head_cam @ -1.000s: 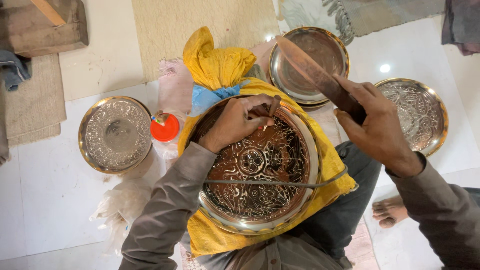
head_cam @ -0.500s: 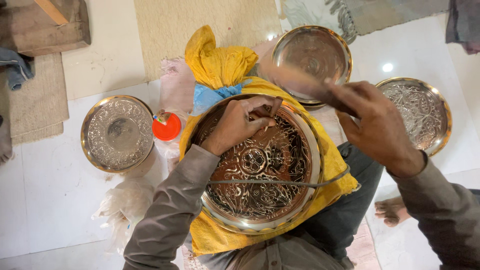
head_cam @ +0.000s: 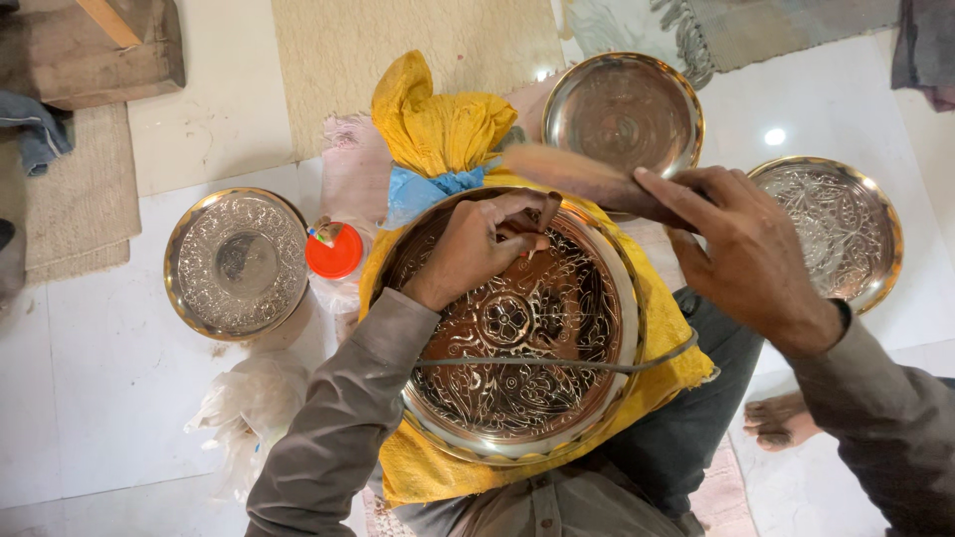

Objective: The person sits on the floor with a decorated brass tray on a cloth cushion on their lap and engraves ornamental patterns into it. They hold a small chisel against the tray surface with one hand and strike it repeatedly with a wooden mallet held in the other hand, repositioning the chisel across the design as they work.

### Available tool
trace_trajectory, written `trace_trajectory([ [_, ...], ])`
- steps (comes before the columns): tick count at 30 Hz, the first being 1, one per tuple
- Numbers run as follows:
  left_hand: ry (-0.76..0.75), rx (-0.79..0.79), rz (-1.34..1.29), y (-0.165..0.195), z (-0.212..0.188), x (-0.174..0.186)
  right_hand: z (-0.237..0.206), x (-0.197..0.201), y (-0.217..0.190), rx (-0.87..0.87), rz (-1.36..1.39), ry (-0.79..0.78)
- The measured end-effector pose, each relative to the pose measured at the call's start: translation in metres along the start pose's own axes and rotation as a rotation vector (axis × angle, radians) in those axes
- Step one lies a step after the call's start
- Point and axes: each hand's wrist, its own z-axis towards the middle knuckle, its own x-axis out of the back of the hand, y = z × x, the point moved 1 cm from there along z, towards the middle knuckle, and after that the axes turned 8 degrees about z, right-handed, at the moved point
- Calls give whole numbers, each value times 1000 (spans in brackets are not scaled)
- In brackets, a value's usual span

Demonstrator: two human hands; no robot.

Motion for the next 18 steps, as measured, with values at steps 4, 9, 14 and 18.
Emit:
trace_trajectory([
  [4, 30, -78, -61, 0, -2, -2, -1, -4, -1, -206, 215, -10],
  [9, 54, -111, -21, -3, -1, -4, -2, 1, -2, -195, 260, 8],
  [14, 48, -88, -21, -6, -1, -3, -4, 7, -9, -176, 232, 74],
  [18, 28, -64, -95, -8, -2, -2, -1, 7, -10, 12, -46, -21],
])
